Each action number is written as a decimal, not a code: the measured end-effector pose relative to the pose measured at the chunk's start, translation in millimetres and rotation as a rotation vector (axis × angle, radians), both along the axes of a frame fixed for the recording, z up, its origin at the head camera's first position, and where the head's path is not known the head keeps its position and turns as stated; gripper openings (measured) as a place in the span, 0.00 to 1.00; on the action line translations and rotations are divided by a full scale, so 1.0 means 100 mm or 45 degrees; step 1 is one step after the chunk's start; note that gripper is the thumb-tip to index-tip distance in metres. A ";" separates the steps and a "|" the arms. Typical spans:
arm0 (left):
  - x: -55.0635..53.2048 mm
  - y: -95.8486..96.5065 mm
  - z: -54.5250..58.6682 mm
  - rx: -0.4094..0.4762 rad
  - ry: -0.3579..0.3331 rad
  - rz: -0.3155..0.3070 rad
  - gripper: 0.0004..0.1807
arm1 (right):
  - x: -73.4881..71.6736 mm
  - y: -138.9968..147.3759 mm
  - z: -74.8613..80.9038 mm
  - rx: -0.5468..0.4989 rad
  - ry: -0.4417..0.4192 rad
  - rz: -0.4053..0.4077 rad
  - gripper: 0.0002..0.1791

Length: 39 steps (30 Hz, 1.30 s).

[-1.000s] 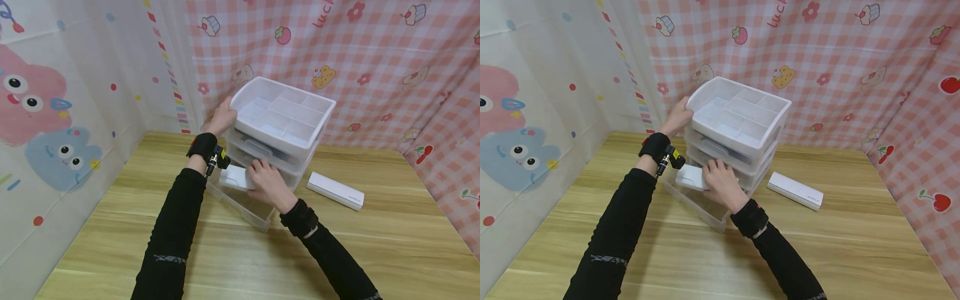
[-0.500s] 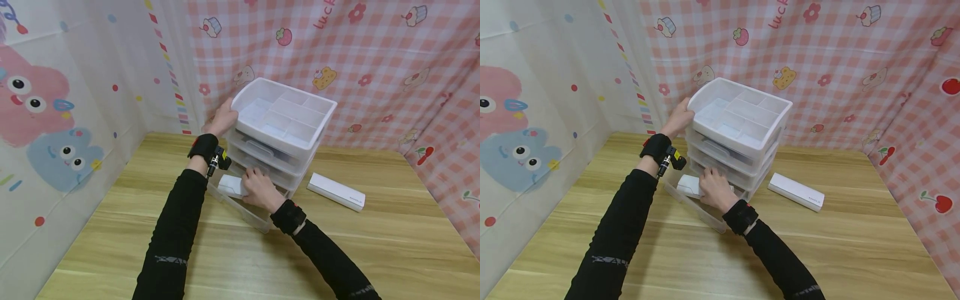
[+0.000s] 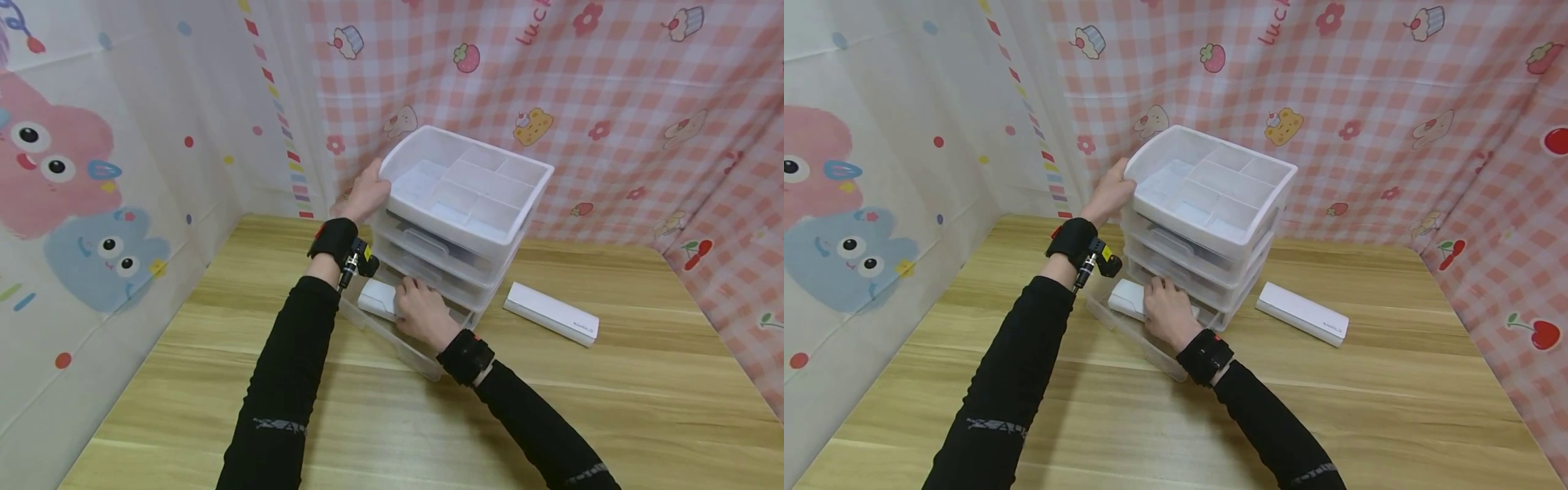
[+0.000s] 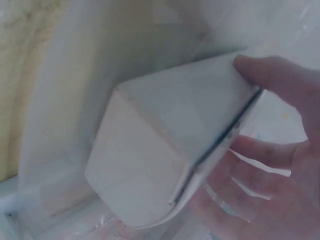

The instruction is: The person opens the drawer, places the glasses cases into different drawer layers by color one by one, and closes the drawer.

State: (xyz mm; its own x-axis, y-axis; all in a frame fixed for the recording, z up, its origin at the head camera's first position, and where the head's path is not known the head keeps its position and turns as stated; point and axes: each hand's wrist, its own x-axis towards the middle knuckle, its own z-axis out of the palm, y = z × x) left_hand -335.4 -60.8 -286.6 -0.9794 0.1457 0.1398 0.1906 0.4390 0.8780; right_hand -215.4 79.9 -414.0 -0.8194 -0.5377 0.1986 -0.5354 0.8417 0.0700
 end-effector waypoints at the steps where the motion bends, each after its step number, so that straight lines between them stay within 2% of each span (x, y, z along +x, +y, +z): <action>1: 0.00 0.00 0.00 0.005 -0.001 -0.002 0.26 | 0.00 0.00 -0.01 0.002 0.019 -0.011 0.28; 4: 0.00 0.00 0.01 0.003 0.004 -0.002 0.26 | 0.01 -0.01 -0.04 0.003 0.119 -0.018 0.25; 6: 0.01 0.00 0.01 -0.003 0.007 0.004 0.25 | 0.01 -0.02 -0.07 0.003 0.227 0.014 0.19; 9: 0.01 0.01 0.01 0.000 -0.001 0.006 0.25 | 0.02 -0.03 -0.07 -0.016 0.371 0.111 0.08; 11: 0.02 0.01 0.01 0.009 -0.011 0.002 0.25 | 0.04 -0.04 -0.05 -0.041 0.405 0.184 0.02; 14: 0.02 0.00 0.02 0.017 -0.007 -0.002 0.26 | 0.08 -0.06 -0.01 -0.056 0.332 0.233 0.04; 19: 0.03 0.00 0.03 0.022 -0.012 -0.006 0.27 | 0.14 -0.07 0.02 -0.015 0.183 0.182 0.06; 30: 0.04 0.01 0.02 0.011 -0.003 -0.005 0.24 | 0.22 -0.09 0.03 0.015 0.147 -0.040 0.11; 34: 0.03 0.00 0.02 -0.002 0.004 -0.005 0.24 | 0.23 -0.08 -0.01 -0.014 0.191 -0.081 0.12; 39: 0.04 0.00 0.03 0.000 0.006 -0.012 0.24 | 0.21 -0.04 -0.05 -0.022 0.114 -0.103 0.12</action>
